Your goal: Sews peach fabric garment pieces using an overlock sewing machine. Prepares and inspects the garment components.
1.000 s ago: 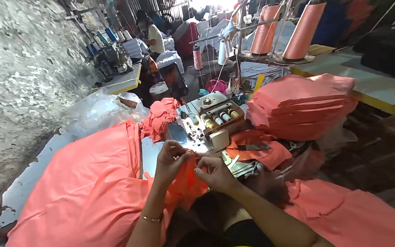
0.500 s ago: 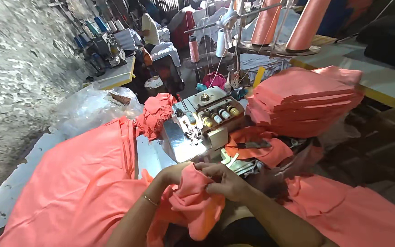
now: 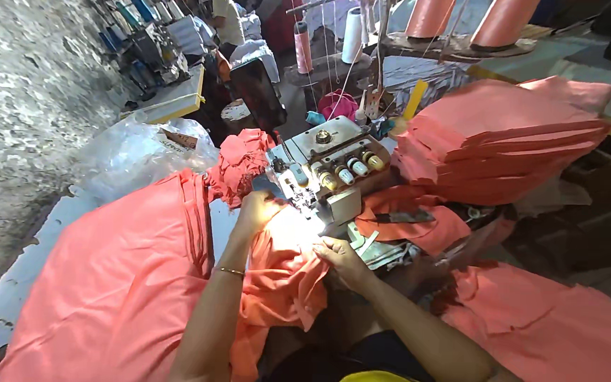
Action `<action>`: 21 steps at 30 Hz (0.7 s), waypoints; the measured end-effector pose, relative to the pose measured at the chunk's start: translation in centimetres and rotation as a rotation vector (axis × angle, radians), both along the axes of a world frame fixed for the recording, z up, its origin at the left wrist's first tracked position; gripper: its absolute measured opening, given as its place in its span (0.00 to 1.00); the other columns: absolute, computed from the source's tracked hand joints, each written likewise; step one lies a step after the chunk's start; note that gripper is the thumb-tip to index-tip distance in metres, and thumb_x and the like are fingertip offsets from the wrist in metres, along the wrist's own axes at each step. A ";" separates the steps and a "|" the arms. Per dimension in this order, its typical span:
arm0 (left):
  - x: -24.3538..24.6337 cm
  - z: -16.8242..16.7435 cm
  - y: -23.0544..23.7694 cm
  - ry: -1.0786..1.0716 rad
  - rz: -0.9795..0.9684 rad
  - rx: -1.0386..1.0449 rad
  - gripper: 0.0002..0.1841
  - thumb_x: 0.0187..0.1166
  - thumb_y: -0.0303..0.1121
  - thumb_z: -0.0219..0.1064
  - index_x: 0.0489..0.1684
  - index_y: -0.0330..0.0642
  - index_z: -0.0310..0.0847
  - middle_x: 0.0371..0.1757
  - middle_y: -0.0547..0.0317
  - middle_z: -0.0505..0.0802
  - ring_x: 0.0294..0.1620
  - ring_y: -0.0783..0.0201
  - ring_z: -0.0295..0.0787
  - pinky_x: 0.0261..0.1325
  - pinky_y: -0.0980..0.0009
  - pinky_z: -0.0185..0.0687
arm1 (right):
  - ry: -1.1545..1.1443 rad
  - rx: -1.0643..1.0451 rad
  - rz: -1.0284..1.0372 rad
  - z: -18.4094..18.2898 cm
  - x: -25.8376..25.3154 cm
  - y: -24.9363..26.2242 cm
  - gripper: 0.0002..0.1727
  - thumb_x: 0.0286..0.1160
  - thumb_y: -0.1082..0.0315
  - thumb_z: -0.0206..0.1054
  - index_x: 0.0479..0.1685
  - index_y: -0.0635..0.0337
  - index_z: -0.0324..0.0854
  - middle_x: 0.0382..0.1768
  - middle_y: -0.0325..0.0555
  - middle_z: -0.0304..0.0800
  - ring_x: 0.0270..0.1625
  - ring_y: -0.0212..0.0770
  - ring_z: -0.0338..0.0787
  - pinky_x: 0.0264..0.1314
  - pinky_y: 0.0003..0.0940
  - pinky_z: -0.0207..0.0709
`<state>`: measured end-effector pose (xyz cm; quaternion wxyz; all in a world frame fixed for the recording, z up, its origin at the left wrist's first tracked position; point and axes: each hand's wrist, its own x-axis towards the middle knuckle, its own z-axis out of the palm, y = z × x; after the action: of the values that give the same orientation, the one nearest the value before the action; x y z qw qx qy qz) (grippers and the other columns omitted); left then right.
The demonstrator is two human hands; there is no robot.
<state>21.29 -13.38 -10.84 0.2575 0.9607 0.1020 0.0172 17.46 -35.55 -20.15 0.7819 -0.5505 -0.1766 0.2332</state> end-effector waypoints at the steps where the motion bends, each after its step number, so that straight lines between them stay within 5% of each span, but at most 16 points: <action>1: 0.4 -0.2 -0.9 -0.035 0.034 -0.005 0.14 0.75 0.36 0.77 0.43 0.31 0.89 0.40 0.36 0.92 0.46 0.38 0.90 0.55 0.35 0.80 | 0.005 0.014 -0.027 0.0 0.0 0.1 0.11 0.86 0.73 0.55 0.38 0.62 0.82 0.27 0.33 0.85 0.33 0.23 0.85 0.43 0.22 0.82; 8: 1.0 -1.3 -3.4 -0.209 0.126 0.011 0.12 0.73 0.34 0.77 0.44 0.33 0.90 0.43 0.35 0.93 0.52 0.33 0.89 0.57 0.29 0.75 | -0.052 0.000 -0.116 -0.3 -0.3 -0.2 0.12 0.84 0.74 0.55 0.33 0.60 0.82 0.26 0.29 0.83 0.31 0.20 0.83 0.40 0.19 0.79; 11: 0.9 -1.1 -3.5 -0.181 0.163 0.006 0.10 0.72 0.35 0.78 0.43 0.38 0.91 0.42 0.40 0.94 0.51 0.38 0.88 0.61 0.29 0.69 | -0.065 -0.019 -0.143 -0.1 -0.9 -0.6 0.12 0.85 0.74 0.56 0.35 0.62 0.83 0.28 0.30 0.84 0.33 0.19 0.83 0.42 0.18 0.79; 21: 1.6 -0.9 -3.8 -0.097 0.202 0.070 0.13 0.76 0.36 0.76 0.49 0.36 0.90 0.48 0.36 0.94 0.57 0.34 0.88 0.66 0.28 0.67 | -0.159 -0.156 -0.168 -0.5 -0.6 -0.7 0.13 0.86 0.70 0.57 0.37 0.65 0.84 0.28 0.33 0.83 0.32 0.20 0.80 0.42 0.21 0.75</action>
<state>22.92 -17.17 -11.78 0.2252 0.9520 0.1852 0.0929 16.91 -36.26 -20.61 0.7370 -0.6392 -0.1726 0.1358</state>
